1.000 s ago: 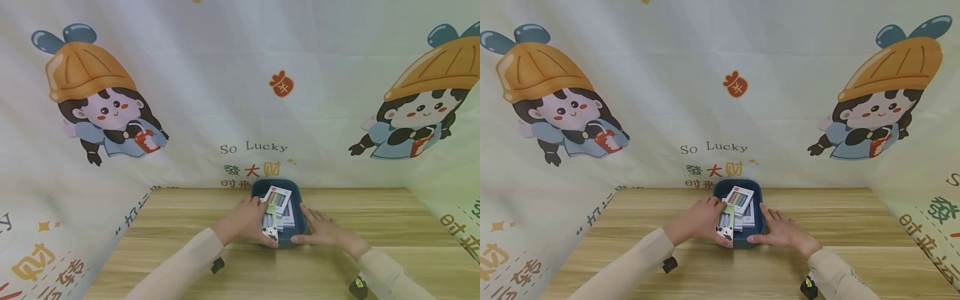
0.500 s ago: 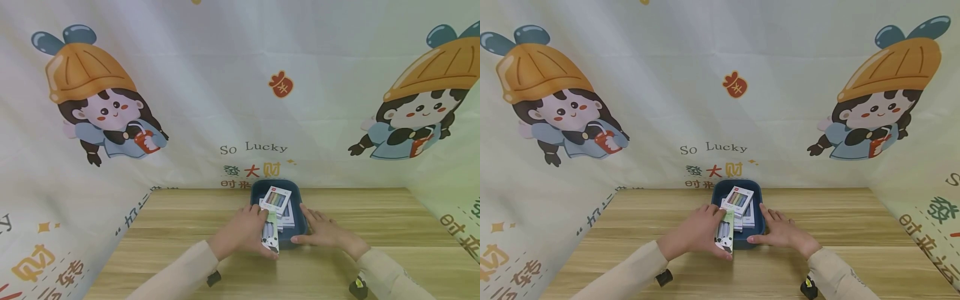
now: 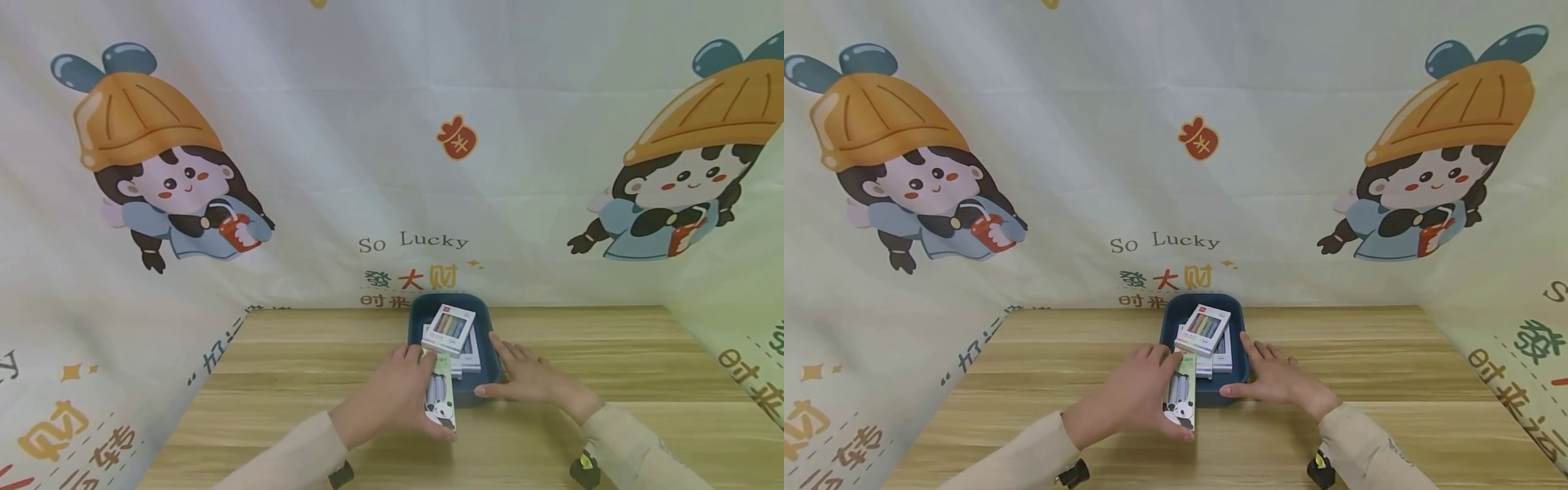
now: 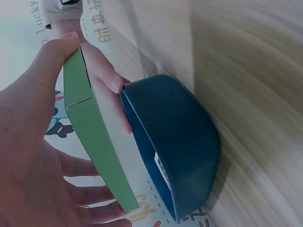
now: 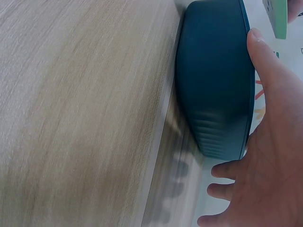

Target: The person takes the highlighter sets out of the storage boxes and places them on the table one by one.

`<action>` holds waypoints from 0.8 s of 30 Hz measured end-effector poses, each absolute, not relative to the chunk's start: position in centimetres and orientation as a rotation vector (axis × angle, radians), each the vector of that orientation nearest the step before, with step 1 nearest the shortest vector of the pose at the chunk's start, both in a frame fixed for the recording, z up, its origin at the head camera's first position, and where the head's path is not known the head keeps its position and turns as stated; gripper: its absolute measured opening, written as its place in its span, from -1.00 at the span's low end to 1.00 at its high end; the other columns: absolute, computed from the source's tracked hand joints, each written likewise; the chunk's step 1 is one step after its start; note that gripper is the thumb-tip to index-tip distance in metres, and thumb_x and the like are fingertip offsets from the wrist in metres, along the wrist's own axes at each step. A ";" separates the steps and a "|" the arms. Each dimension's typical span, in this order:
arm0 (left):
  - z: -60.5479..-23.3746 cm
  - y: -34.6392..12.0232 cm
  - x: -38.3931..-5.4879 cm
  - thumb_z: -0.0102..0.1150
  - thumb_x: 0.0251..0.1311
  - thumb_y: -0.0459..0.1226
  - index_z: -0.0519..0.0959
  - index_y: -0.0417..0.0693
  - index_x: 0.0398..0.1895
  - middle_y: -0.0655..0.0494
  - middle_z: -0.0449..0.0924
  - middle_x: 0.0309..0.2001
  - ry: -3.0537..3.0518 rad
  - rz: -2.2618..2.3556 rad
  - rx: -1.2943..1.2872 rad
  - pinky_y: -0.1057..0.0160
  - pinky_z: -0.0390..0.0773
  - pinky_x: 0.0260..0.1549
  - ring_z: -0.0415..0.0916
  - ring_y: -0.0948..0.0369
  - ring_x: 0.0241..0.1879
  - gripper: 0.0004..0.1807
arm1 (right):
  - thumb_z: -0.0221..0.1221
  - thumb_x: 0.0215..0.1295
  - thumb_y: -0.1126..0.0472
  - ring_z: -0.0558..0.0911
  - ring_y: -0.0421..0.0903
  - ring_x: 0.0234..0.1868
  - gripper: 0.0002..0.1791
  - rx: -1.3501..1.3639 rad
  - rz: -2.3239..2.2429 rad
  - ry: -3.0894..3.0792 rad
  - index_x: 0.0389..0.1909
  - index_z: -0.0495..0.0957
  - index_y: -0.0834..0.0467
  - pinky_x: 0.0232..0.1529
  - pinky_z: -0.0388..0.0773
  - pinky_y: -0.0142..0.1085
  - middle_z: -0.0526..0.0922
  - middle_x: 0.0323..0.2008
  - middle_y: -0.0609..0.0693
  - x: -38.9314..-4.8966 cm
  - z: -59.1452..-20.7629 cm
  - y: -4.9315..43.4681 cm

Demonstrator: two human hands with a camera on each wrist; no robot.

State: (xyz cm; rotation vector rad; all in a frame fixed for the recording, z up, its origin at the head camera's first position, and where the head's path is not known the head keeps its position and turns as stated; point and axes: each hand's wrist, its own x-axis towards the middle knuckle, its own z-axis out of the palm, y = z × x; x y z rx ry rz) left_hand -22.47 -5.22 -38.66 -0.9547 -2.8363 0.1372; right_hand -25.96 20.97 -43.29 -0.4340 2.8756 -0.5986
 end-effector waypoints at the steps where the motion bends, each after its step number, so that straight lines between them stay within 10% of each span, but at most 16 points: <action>1: -38.7 -5.3 -22.3 0.18 -0.41 0.63 0.33 -0.17 0.40 -0.11 0.50 0.15 -2.842 0.122 -0.953 0.05 0.50 0.21 0.44 0.01 0.10 0.38 | 0.14 0.10 -0.51 0.02 0.47 0.50 0.27 -0.437 -0.596 2.879 0.59 -0.20 0.15 0.31 -0.02 0.53 0.06 0.52 0.36 -26.0 -43.3 21.0; 24: -40.0 -5.5 -19.5 0.18 -0.39 0.61 0.37 -0.15 0.34 -0.09 0.48 0.14 -2.848 0.057 -0.979 0.01 0.51 0.14 0.43 0.02 0.08 0.32 | 0.15 0.10 -0.50 0.03 0.47 0.50 0.28 -0.441 -0.589 2.882 0.59 -0.20 0.15 0.31 -0.01 0.52 0.06 0.52 0.37 -26.0 -43.3 20.9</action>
